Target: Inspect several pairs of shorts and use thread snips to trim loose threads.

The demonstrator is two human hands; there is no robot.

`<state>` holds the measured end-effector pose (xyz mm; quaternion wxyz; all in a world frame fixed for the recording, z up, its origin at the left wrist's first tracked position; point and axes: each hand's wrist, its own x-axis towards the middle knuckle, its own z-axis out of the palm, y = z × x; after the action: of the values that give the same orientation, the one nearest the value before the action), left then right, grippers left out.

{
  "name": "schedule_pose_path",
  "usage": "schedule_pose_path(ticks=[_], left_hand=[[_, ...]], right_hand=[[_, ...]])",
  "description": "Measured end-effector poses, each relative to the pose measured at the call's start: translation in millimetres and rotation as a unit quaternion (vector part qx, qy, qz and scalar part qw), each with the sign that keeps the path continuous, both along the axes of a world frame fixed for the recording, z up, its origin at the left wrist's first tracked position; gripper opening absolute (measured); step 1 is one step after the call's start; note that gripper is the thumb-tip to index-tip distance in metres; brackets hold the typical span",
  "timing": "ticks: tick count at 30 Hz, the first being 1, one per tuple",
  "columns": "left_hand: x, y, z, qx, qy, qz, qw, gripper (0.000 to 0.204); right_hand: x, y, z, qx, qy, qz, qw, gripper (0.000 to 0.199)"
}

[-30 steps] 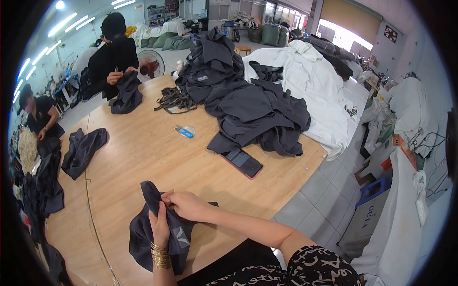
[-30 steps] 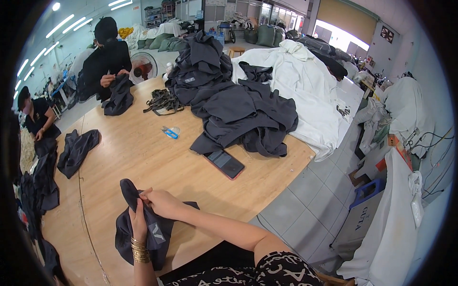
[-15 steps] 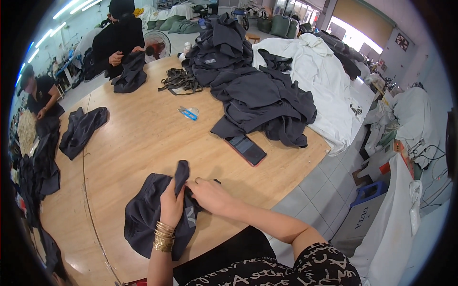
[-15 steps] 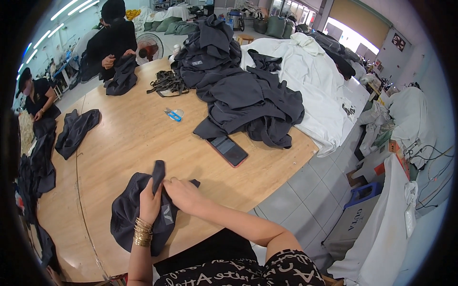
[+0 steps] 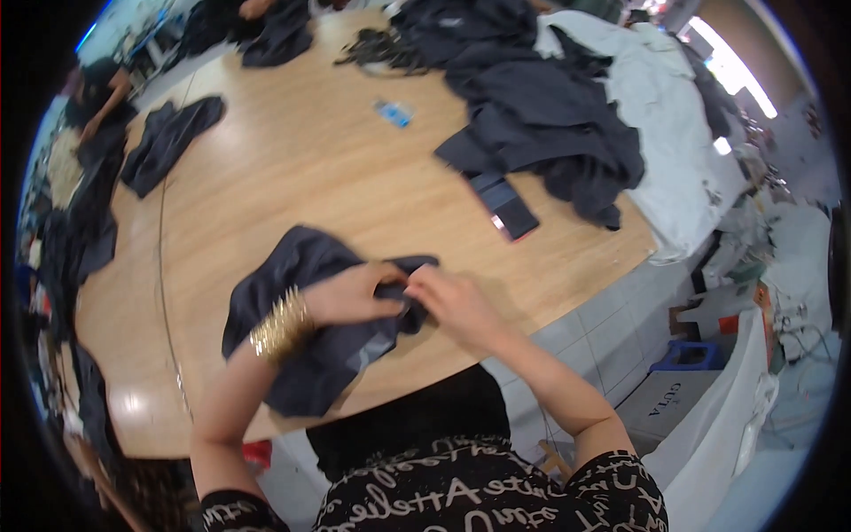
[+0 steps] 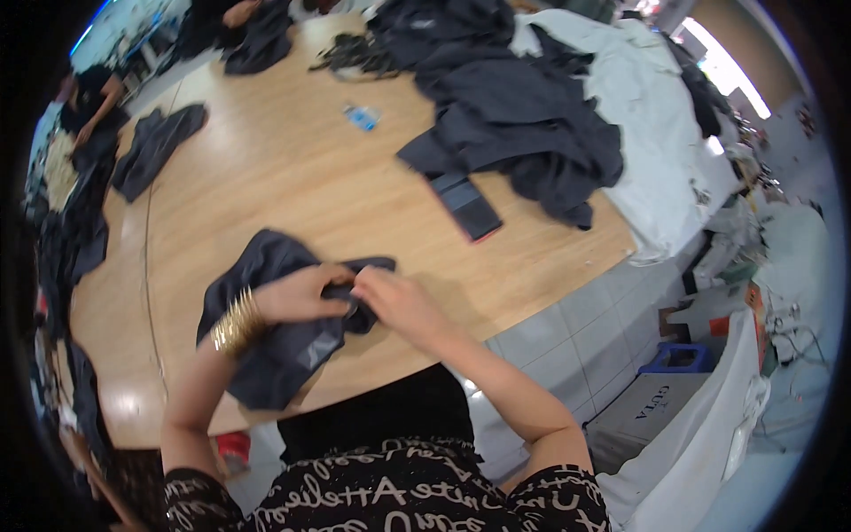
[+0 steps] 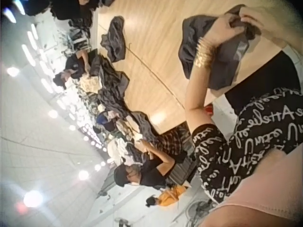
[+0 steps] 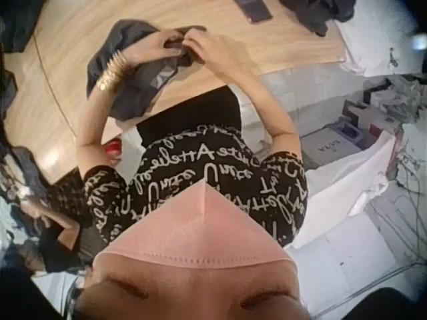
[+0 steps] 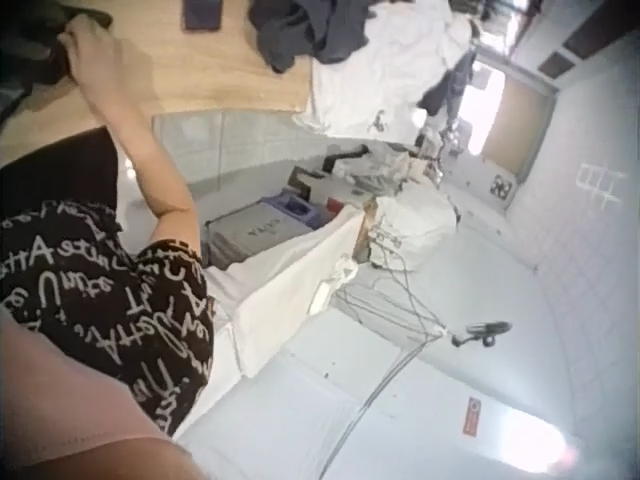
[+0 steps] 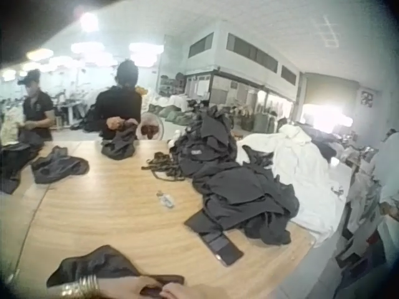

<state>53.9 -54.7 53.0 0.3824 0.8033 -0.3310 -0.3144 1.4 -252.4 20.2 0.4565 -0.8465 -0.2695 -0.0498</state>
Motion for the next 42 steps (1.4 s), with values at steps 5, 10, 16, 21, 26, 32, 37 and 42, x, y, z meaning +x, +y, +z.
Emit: schedule_pose_path(ticks=[5, 10, 16, 21, 26, 32, 37, 42], left_hand=[[38, 16, 9, -0.032, 0.083, -0.092, 0.992, 0.031], [40, 6, 26, 0.189, -0.125, -0.135, 0.965, 0.022], [17, -11, 48, 0.205, -0.363, -0.026, 0.909, 0.016], [4, -13, 45, -0.016, 0.166, 0.189, 0.968, 0.019], [-43, 2, 18, -0.184, 0.255, 0.309, 0.898, 0.021], [-87, -4, -21, -0.305, 0.195, 0.358, 0.86, 0.017], [-93, -1, -32, -0.311, 0.128, 0.369, 0.866, 0.015], [-94, 5, -23, -0.36, 0.236, 0.403, 0.807, 0.017]], right_hand=[[-1, 5, 11, -0.013, 0.024, -0.072, 0.997, 0.013], [-1, 3, 12, -0.039, -0.014, -0.062, 0.997, 0.014], [1, 1, 24, -0.088, -0.093, -0.018, 0.992, 0.016], [2, 4, 44, -0.021, -0.016, 0.005, 1.0, 0.018], [11, 4, 52, 0.072, 0.343, 0.018, 0.936, 0.022], [22, 15, 50, 0.15, 0.504, 0.045, 0.85, 0.026], [27, 20, 36, 0.139, 0.507, 0.11, 0.843, 0.02], [17, 19, 28, 0.126, 0.3, 0.124, 0.937, 0.026]])
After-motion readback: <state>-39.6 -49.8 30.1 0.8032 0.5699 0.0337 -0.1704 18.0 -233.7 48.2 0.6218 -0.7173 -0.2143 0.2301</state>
